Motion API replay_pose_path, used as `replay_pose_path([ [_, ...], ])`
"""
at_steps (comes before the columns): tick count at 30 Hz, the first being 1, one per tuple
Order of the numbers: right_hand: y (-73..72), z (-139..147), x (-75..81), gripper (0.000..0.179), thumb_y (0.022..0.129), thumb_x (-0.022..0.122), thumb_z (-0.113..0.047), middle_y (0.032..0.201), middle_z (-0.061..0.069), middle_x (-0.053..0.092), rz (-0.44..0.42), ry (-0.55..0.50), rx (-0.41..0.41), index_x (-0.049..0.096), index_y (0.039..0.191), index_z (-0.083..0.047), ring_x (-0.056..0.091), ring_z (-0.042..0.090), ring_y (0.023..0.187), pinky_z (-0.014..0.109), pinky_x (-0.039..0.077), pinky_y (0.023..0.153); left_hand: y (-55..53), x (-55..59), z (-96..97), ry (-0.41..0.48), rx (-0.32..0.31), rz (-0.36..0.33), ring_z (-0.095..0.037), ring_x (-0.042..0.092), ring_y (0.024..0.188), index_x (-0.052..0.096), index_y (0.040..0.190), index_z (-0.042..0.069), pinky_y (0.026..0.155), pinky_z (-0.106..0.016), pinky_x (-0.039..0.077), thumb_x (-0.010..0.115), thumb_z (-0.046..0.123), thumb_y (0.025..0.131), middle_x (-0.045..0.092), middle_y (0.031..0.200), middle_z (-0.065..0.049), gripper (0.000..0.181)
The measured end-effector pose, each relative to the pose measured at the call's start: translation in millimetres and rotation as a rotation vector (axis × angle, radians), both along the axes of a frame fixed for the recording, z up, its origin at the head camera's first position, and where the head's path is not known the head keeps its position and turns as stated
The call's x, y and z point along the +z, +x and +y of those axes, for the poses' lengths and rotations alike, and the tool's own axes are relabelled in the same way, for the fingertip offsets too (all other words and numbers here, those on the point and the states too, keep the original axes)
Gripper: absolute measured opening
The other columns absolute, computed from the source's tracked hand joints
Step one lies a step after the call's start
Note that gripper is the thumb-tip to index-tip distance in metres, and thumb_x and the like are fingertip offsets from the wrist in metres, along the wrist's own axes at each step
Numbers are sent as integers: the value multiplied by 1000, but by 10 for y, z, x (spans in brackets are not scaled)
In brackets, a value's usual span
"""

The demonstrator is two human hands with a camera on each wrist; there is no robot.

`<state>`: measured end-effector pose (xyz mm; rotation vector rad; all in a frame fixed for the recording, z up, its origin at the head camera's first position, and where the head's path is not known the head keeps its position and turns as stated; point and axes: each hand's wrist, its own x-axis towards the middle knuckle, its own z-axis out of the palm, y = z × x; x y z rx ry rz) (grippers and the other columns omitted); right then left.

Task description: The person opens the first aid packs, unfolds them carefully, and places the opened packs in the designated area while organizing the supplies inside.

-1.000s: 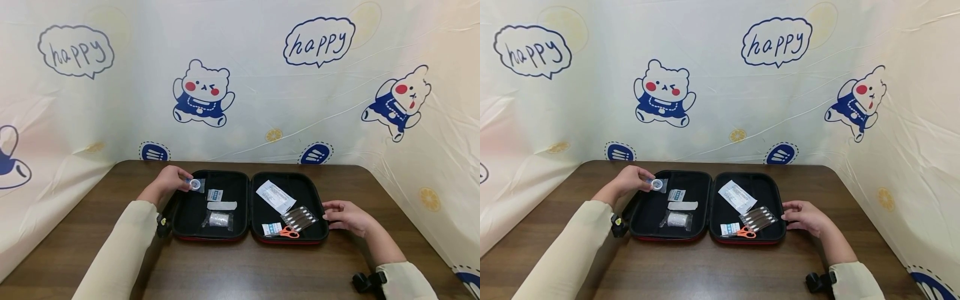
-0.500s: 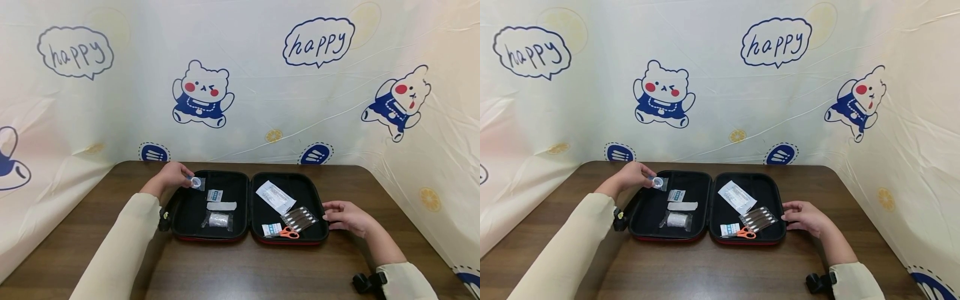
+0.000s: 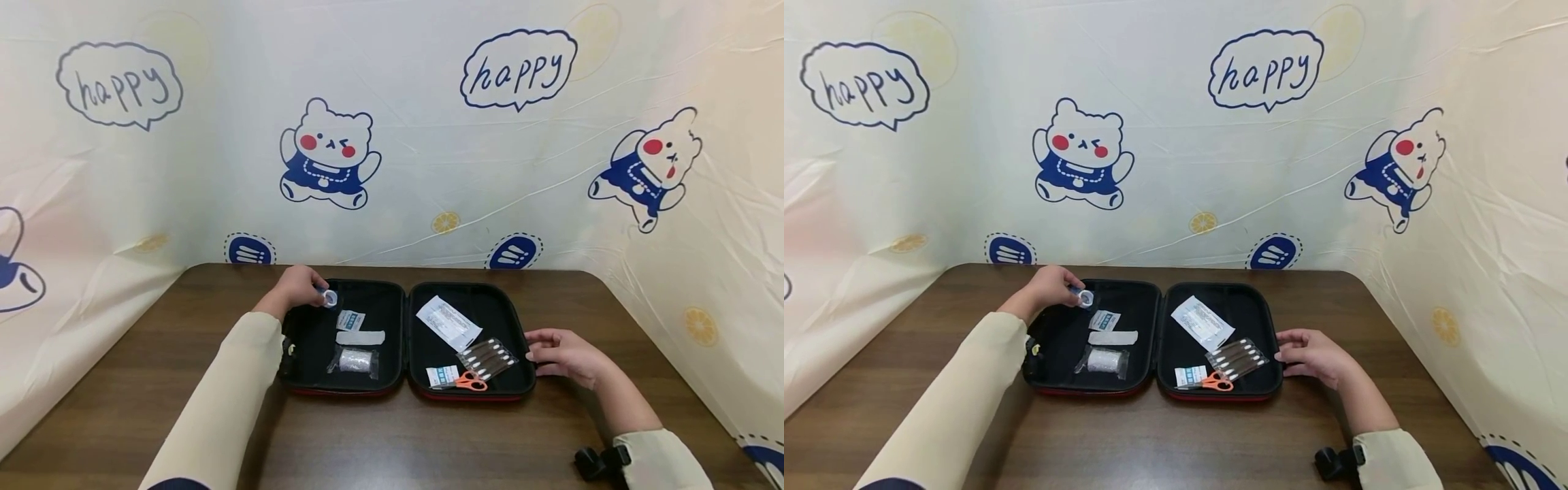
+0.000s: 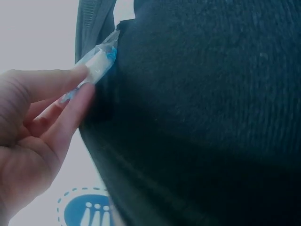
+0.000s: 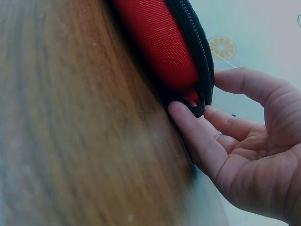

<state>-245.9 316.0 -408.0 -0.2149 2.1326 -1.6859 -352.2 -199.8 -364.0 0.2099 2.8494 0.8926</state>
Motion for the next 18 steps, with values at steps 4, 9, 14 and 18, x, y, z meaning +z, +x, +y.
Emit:
replay_pose_path([
  [4,-2,-2,-3,63,93,63,-9,107,12,61,11,-12,6,29,138,19,62,18,94,40,55,85,-33,-62,-23,35,31,1,-21,64,80,71,110,-3,76,-35,57,77,3,81,67,101,-17,31],
  [9,-19,25,-10,62,93,63,-9,104,10,62,18,-15,5,30,137,19,63,18,94,40,56,85,-71,-139,-28,118,72,3,-20,64,80,71,111,-1,77,-35,57,78,6,81,68,102,-15,31],
  [14,-28,33,-21,62,93,63,-8,104,10,61,19,-19,3,30,137,19,62,18,94,41,55,85,-96,-209,23,175,90,-19,-21,65,82,71,110,1,83,-38,55,76,9,84,68,100,-13,28],
  [18,-24,25,-23,62,93,63,-9,104,10,61,14,-19,5,30,138,19,62,18,94,40,55,85,-94,-231,68,191,92,-19,-20,68,80,71,107,0,83,-37,56,76,8,84,69,99,-14,24],
])
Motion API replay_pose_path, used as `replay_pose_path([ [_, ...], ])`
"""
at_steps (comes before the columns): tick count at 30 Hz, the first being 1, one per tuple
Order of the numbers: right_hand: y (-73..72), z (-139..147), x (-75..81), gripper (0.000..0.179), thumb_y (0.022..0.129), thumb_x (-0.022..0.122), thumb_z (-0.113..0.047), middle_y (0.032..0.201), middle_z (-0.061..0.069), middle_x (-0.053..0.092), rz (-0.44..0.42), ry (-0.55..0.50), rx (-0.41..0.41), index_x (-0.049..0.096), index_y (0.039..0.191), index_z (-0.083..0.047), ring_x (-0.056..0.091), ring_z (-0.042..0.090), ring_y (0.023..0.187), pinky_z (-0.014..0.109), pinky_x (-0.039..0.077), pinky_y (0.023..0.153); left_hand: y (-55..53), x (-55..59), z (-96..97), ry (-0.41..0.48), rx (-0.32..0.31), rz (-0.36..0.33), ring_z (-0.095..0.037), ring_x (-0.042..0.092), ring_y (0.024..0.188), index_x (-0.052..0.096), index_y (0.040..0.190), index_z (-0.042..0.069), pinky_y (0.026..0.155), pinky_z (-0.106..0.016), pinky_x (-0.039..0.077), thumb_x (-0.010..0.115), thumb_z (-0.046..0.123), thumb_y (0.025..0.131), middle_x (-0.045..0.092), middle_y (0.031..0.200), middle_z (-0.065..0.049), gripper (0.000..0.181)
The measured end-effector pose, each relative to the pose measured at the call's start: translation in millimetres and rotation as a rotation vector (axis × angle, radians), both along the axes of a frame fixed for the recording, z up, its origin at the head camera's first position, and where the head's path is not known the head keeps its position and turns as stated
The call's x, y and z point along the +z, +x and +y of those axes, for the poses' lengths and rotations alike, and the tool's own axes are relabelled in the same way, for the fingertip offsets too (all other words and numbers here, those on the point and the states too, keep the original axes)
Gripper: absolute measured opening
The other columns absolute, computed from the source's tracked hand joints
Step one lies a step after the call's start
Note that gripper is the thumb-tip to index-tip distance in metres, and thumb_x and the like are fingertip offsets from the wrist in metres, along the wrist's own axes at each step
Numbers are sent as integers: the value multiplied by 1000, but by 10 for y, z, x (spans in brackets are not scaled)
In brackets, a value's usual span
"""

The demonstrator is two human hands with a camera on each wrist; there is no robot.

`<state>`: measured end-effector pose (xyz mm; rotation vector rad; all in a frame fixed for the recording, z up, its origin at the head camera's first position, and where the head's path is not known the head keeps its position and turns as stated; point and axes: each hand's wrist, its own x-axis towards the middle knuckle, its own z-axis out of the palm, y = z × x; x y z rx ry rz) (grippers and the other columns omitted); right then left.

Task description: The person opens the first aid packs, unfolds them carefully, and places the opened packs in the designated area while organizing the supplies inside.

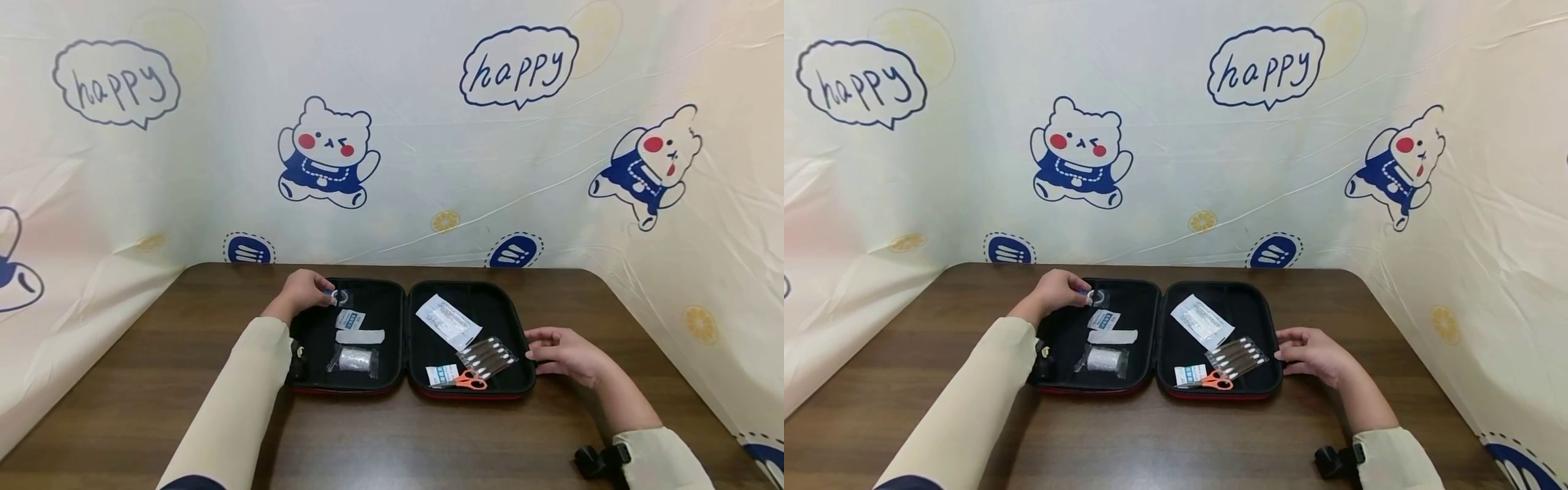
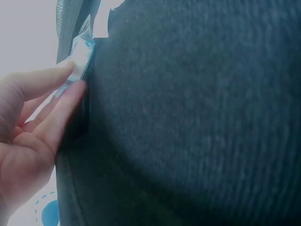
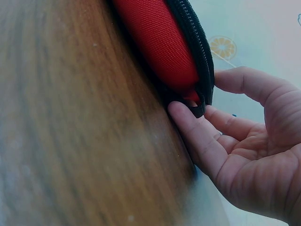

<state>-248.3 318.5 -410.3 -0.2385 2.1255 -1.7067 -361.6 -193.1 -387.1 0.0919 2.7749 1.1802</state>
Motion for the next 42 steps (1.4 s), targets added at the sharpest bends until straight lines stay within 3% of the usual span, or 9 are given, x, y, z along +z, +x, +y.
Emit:
replay_pose_path([
  [6,-8,-3,0,62,93,62,-8,104,10,62,4,0,1,29,138,19,63,19,94,40,56,85,-11,1,42,20,12,8,-20,71,76,72,103,-1,78,-35,58,78,4,82,69,98,-16,22],
  [10,-15,9,-5,62,93,63,-8,104,10,62,8,3,0,30,137,19,63,19,94,41,56,85,-28,-17,43,-22,11,38,-23,66,86,73,103,2,82,-38,55,80,9,80,68,101,-15,25],
  [13,-15,14,-5,62,92,63,-8,104,10,62,9,3,-4,30,137,19,63,18,94,41,56,85,-41,-34,40,-22,12,21,-26,59,93,73,106,5,86,-40,52,80,11,81,67,107,-14,27],
  [18,-9,10,-6,63,92,64,-9,104,9,61,11,3,-5,31,137,19,62,18,94,40,56,85,-38,-37,46,125,7,-71,-27,64,95,69,116,0,90,-40,53,72,1,86,65,112,-19,30],
  [22,-7,9,-5,62,92,64,-9,105,9,61,9,4,-4,30,137,19,62,18,94,41,56,85,-38,-52,66,197,30,-85,-25,70,89,68,116,-4,85,-37,55,68,-4,88,66,111,-21,29],
  [27,-13,9,-10,62,93,63,-8,105,9,62,7,4,-1,30,137,19,62,18,94,41,55,86,-67,-94,86,143,47,-47,-24,72,84,70,112,-2,80,-36,57,70,-2,86,68,108,-20,26],
  [34,-15,16,-13,63,92,64,-9,104,9,62,5,2,-1,30,137,19,62,18,94,41,55,85,-45,-103,98,29,26,47,-26,65,93,71,110,3,88,-42,53,75,3,83,70,107,-14,28],
  [42,-16,6,-22,62,92,63,-9,104,9,63,0,-3,2,30,137,19,63,18,94,41,56,85,-54,-152,119,88,28,27,-24,63,89,66,104,0,83,-38,53,74,-3,82,70,101,-14,24],
])
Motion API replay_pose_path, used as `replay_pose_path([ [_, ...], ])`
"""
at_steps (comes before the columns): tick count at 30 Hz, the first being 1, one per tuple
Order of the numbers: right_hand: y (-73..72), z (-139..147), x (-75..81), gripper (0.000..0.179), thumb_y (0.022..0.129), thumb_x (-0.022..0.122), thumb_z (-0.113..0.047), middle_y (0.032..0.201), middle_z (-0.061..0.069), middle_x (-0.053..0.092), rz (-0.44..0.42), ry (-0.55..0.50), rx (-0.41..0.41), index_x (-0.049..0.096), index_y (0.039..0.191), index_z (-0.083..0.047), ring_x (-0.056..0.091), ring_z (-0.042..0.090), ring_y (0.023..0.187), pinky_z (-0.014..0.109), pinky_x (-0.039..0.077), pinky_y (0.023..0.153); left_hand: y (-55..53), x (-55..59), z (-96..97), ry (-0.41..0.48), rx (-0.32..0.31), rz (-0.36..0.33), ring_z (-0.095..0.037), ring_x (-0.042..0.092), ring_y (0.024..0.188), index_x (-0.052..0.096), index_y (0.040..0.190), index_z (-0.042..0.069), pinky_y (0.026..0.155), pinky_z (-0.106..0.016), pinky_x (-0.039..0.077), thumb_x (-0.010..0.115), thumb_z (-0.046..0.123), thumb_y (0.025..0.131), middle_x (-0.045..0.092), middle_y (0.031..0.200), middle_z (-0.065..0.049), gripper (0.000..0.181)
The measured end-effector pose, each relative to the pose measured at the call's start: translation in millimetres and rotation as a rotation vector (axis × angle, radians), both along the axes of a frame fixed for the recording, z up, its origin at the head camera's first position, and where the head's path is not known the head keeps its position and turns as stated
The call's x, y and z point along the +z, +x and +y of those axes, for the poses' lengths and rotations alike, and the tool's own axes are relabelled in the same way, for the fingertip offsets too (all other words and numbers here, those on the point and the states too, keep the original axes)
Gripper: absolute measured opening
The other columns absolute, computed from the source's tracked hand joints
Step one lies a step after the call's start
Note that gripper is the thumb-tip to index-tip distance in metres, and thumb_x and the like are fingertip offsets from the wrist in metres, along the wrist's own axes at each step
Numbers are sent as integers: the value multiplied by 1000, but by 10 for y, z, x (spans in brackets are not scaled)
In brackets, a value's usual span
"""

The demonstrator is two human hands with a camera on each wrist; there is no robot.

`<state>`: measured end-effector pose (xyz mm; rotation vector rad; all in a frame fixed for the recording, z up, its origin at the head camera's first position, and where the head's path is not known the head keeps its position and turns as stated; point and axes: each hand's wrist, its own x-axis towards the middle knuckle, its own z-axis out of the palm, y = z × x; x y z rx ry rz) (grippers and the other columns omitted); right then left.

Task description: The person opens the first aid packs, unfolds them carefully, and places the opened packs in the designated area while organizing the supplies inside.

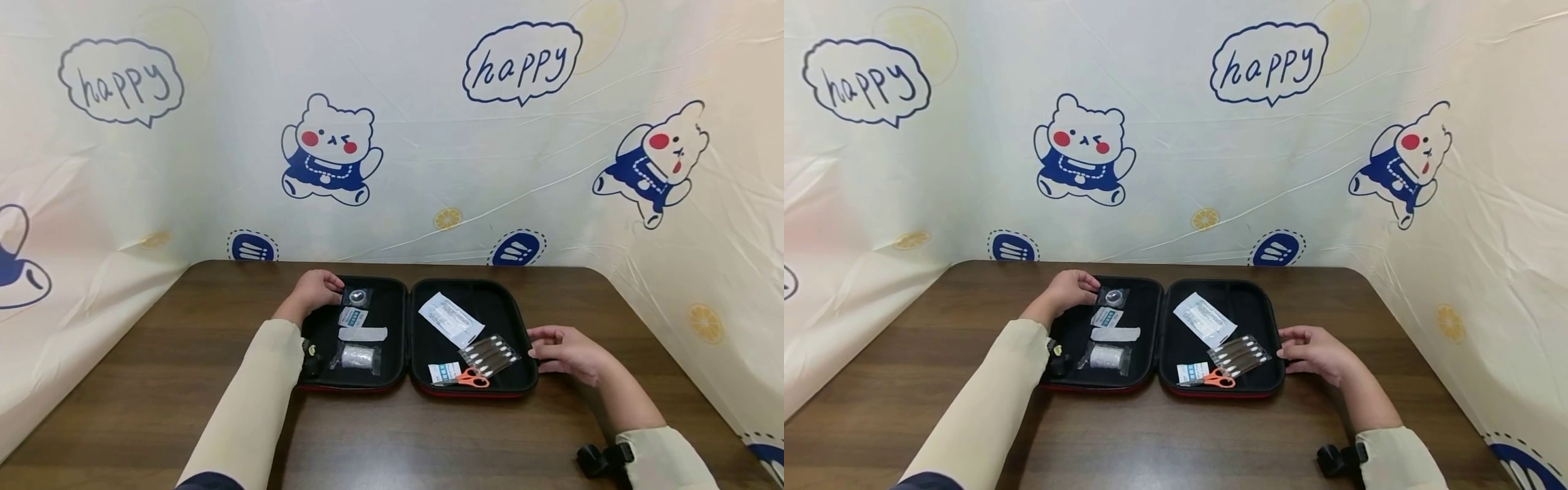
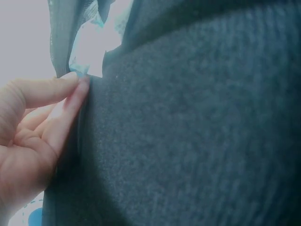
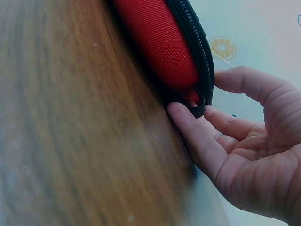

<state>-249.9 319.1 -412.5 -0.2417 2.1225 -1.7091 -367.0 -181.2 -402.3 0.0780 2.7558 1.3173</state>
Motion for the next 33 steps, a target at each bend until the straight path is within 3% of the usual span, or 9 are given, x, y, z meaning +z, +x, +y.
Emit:
replay_pose_path([
  [9,18,-13,2,61,93,62,-8,104,9,63,-1,-3,7,30,138,19,63,18,94,41,56,85,73,42,-14,1,-12,5,-23,62,87,64,102,-1,80,-36,53,73,-3,82,69,99,-14,23],
  [16,17,-24,26,61,94,61,-8,105,11,64,-6,2,10,29,138,19,64,19,94,40,56,85,153,152,-76,139,-29,-76,-28,68,92,58,116,-7,81,-36,57,66,-9,87,62,118,-25,31],
  [33,16,-70,117,58,93,62,-7,112,19,63,11,105,-3,34,135,20,63,20,93,42,56,83,355,293,-251,107,-58,-49,-31,63,103,56,126,-3,82,-32,56,71,3,88,58,122,-22,41],
])
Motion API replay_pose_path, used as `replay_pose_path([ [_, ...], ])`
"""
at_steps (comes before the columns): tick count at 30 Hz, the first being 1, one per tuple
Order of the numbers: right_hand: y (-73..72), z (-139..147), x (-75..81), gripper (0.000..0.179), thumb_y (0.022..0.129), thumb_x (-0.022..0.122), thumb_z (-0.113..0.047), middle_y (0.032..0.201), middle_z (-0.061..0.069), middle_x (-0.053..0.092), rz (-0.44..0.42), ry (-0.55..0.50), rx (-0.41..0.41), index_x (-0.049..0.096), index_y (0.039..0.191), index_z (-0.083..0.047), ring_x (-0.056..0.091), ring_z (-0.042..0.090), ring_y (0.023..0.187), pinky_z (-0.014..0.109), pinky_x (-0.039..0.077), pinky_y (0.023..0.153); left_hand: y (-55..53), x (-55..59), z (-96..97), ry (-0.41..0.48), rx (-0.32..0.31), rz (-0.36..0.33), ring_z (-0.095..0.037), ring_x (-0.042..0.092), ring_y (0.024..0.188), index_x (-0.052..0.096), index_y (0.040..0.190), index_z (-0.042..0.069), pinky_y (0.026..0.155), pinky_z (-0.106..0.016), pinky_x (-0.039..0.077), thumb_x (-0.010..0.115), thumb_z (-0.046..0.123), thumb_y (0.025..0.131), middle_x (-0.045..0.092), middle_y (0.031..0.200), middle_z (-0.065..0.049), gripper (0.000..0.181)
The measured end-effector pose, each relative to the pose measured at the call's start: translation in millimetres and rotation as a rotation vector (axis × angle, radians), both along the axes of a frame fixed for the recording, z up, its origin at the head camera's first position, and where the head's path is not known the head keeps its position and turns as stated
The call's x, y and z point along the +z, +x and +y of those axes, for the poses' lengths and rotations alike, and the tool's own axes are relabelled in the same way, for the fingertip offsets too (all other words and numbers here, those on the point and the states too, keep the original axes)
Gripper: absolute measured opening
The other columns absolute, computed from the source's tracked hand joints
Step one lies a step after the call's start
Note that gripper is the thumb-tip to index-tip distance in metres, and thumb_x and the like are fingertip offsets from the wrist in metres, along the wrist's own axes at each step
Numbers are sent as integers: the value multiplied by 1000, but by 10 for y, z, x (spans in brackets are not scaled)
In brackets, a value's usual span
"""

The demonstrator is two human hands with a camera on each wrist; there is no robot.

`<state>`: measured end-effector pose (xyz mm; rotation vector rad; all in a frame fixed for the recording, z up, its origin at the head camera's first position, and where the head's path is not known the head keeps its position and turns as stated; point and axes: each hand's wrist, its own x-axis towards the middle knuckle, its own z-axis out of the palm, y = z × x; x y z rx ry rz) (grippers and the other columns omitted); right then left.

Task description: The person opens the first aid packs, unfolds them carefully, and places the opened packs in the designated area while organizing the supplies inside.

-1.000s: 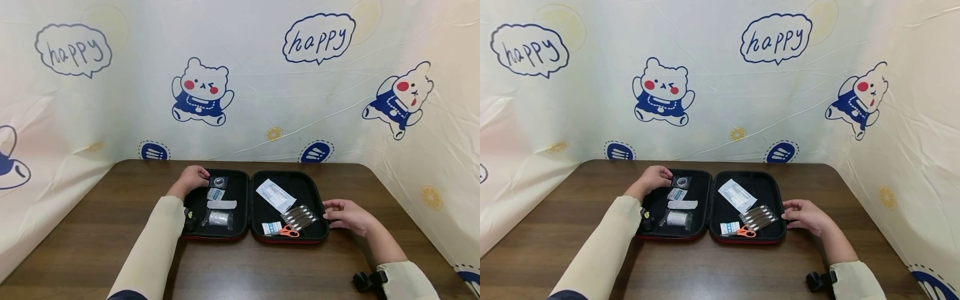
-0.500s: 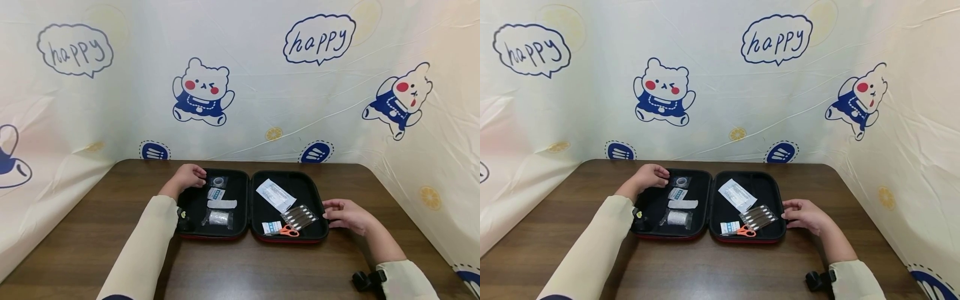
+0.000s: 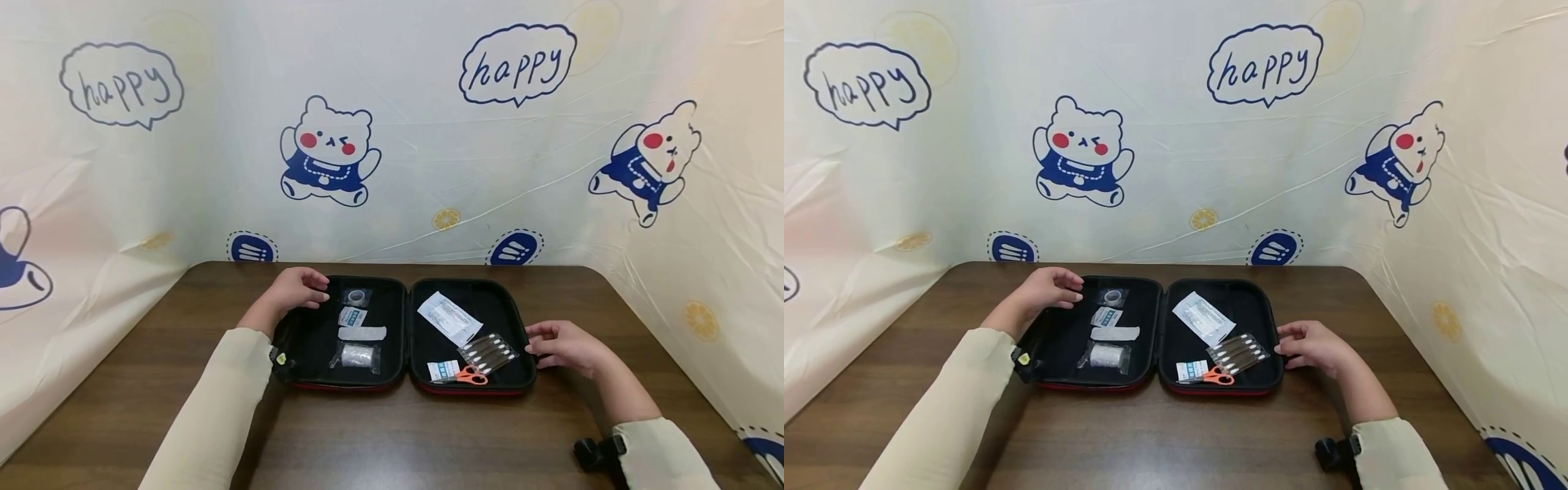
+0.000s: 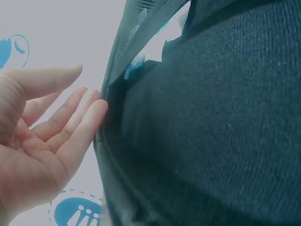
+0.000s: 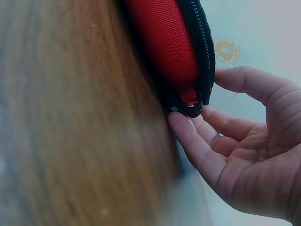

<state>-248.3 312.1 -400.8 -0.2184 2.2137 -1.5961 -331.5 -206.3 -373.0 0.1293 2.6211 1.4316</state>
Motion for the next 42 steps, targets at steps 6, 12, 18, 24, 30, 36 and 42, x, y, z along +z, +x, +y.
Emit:
replay_pose_path([
  [6,-16,-4,36,58,92,63,-7,106,16,64,12,33,-18,36,136,19,62,21,92,43,56,84,96,34,-102,-30,-15,11,-31,64,101,57,125,-4,82,-35,57,71,5,88,58,122,-23,41],
  [12,-37,27,93,57,93,63,-6,101,14,64,32,41,-41,36,137,17,63,22,92,42,56,84,228,78,-259,-107,-19,49,-31,63,99,58,123,-4,81,-36,57,72,8,88,59,119,-23,40],
  [18,-62,37,157,58,93,65,-10,106,17,62,56,77,-80,38,138,14,63,24,93,42,55,85,317,94,-390,-124,-5,65,-28,62,97,60,121,-2,80,-35,57,72,11,88,60,117,-21,38],
  [24,-98,-1,211,57,92,68,-12,110,19,62,137,130,-104,42,137,11,63,25,94,41,56,84,439,107,-480,-116,7,90,-27,62,95,61,120,-3,80,-37,57,73,12,88,61,117,-22,38],
  [30,-126,-27,203,56,91,69,-9,116,27,59,236,115,-101,43,136,13,63,25,97,41,56,83,575,99,-559,-65,33,100,-26,63,94,61,120,-2,81,-37,57,74,16,88,60,117,-21,39],
  [36,-129,-66,233,51,90,70,-10,119,27,58,334,140,-119,49,134,7,62,28,97,42,56,83,711,50,-671,29,62,73,-24,63,97,58,125,-2,84,-38,56,75,22,88,59,120,-20,48],
  [42,-133,-129,242,44,89,72,-11,116,24,62,432,184,-86,57,128,4,60,29,99,31,56,80,768,-50,-735,123,44,53,-23,64,99,54,129,-4,87,-42,55,74,23,88,57,125,-24,53],
])
